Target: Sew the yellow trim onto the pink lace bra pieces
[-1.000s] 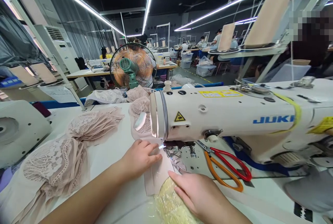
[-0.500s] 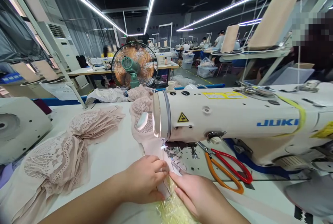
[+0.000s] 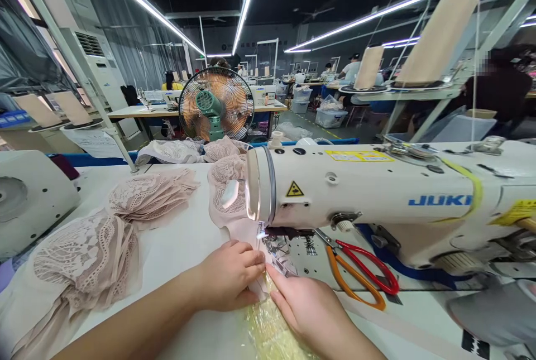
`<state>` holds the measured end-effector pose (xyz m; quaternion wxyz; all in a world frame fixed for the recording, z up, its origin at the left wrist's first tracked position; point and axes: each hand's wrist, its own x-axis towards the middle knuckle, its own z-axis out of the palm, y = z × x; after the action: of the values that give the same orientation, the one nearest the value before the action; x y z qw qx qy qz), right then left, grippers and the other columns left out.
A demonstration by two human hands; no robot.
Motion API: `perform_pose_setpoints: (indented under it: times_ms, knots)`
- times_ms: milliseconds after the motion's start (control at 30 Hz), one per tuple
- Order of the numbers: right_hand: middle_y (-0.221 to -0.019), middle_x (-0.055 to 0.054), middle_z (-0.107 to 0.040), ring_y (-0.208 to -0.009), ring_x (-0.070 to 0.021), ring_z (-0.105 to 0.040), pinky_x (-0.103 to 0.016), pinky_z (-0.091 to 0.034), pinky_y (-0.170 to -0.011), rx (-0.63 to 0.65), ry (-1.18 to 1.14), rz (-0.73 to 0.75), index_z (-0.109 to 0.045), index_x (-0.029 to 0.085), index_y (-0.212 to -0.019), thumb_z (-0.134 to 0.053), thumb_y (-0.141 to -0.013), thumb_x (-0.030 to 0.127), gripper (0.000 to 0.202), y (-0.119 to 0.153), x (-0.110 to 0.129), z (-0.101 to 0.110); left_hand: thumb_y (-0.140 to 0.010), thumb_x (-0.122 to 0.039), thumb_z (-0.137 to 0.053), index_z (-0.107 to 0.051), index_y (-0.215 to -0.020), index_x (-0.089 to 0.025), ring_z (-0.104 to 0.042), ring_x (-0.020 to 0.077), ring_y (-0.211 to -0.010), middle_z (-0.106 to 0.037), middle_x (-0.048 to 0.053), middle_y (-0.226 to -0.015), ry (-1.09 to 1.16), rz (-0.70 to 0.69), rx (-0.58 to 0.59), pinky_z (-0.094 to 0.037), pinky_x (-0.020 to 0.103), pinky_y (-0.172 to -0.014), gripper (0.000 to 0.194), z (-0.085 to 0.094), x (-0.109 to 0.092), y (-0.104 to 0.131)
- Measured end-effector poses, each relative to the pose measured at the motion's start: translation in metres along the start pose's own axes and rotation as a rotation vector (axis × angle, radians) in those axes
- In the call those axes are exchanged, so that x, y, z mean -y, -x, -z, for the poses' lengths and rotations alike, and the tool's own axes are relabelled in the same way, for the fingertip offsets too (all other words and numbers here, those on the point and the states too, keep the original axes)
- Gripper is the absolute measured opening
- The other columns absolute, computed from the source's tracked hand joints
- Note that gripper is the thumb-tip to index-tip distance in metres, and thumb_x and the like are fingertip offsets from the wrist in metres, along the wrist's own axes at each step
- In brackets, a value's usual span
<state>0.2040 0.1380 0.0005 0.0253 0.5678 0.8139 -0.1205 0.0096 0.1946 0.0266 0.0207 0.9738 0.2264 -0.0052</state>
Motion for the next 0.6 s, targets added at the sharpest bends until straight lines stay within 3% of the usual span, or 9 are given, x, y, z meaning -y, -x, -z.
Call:
perform_pose_setpoints:
  times_ms: [200,600]
  knots:
    - [-0.075,-0.006,-0.071,-0.065,-0.0268,-0.066,-0.029,-0.014,-0.043,0.087,0.163,-0.088,-0.031,0.016,-0.144,-0.027,-0.094,0.029,0.051,-0.006,0.014,0.01,-0.086,-0.042,-0.051,-0.06,-0.106,-0.014,-0.054,0.0241,-0.095,-0.06,0.008,-0.114,-0.016,0.02,-0.009,-0.043,0.039,-0.08,0.035,0.004,0.007,-0.004]
    - [-0.076,-0.005,-0.071,-0.067,-0.0264,-0.066,-0.029,-0.011,-0.043,0.059,0.156,-0.109,-0.034,0.018,-0.142,-0.029,-0.095,0.03,0.049,-0.007,0.014,0.004,-0.088,-0.041,-0.046,-0.056,-0.119,-0.015,-0.051,0.0284,-0.104,-0.057,0.011,-0.124,-0.07,0.141,-0.113,-0.038,0.047,-0.092,0.041,-0.012,0.025,-0.006]
